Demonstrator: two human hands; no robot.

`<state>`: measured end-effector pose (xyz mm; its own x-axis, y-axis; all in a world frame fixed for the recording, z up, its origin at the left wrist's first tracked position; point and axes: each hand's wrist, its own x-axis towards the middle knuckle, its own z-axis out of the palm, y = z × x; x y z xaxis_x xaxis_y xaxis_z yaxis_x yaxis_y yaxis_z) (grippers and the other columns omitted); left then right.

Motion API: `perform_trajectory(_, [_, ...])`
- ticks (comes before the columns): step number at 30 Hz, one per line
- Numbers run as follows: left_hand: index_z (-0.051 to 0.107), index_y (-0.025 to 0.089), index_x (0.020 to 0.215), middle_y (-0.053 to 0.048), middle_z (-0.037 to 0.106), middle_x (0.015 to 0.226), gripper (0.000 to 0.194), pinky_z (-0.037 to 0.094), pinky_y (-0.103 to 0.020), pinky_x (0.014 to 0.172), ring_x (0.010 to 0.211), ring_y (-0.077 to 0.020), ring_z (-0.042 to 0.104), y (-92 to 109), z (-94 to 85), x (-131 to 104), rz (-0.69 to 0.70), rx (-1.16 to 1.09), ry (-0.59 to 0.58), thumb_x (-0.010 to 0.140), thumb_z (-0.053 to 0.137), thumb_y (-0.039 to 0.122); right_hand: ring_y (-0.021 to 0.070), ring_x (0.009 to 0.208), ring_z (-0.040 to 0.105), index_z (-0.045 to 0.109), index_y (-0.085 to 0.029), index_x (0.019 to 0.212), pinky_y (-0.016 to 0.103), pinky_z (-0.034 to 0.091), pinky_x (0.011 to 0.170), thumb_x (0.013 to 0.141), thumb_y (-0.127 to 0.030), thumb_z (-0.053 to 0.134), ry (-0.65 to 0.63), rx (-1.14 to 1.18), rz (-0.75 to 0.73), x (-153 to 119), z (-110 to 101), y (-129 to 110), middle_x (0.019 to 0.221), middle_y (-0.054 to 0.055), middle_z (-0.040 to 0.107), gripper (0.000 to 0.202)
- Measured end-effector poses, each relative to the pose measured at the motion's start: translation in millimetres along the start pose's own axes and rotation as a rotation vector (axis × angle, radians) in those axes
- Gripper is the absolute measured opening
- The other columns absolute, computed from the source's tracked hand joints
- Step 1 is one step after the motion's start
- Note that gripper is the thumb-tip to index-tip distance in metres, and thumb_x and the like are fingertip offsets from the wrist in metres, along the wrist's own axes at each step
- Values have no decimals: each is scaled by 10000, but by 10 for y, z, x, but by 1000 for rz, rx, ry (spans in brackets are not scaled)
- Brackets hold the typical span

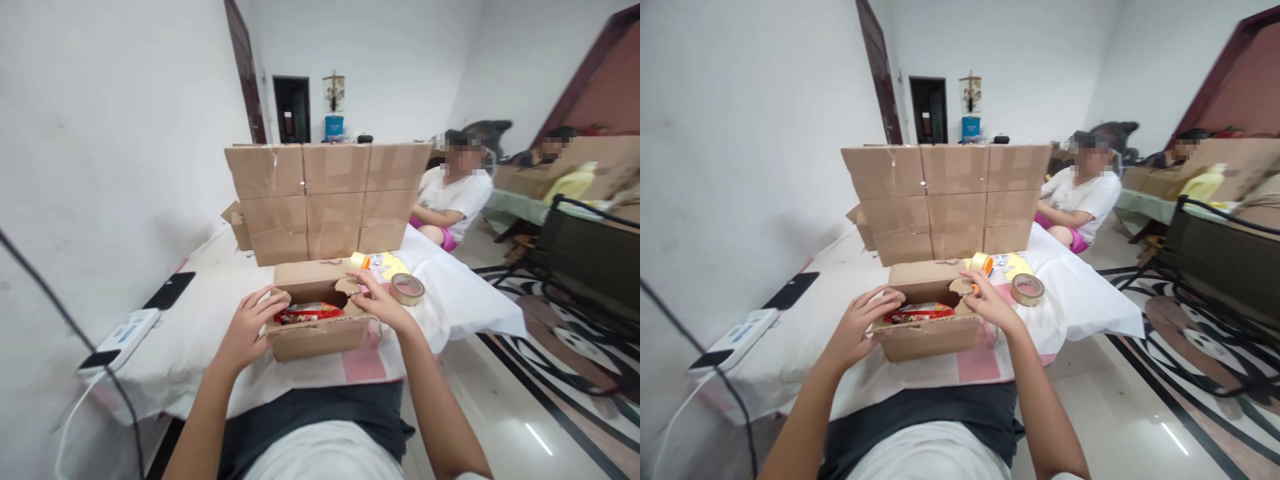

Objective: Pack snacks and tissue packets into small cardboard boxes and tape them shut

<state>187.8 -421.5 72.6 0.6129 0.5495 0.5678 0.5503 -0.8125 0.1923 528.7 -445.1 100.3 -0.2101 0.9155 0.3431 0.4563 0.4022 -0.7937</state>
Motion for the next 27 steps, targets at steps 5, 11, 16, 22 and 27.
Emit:
perform_trajectory(5, [723,352,1081,-12,559,1466,292,381,-585,1032,1405,-403,409,-29,-82,118,66,179,-20,807,696,447,225,1320,463,526,-277,1327,385,434,1038,789,-193,552,66,108,78,31,44,-9,1449,73,446,545])
perform_trajectory(11, [675,437,1213,-7,615,1404,415,431,-555,983,1308,-385,523,-25,-87,219,15,240,47,802,689,492,231,1336,469,592,-256,1241,407,373,1117,773,-202,563,62,209,143,26,115,41,1419,74,509,473])
perform_trajectory(16, [580,360,1347,-65,510,1508,485,469,-500,1004,1346,-342,487,-15,-61,136,-91,109,-22,880,599,490,232,1306,489,647,-249,1136,408,320,1149,747,-199,554,81,269,146,52,143,122,1356,56,563,403])
perform_trajectory(22, [602,225,1091,-93,102,1687,353,292,-569,1176,1539,-345,126,-2,69,12,-162,-252,-73,955,470,523,240,1224,536,654,-238,1128,370,384,1064,714,-201,559,89,375,175,88,173,180,1299,46,596,426])
perform_trajectory(27, [552,242,1173,-89,-10,1691,392,209,-576,1212,1550,-346,50,13,200,2,-157,-403,33,953,471,556,240,1205,536,673,-247,1110,362,382,1047,719,-215,561,104,375,177,77,164,199,1285,30,613,408])
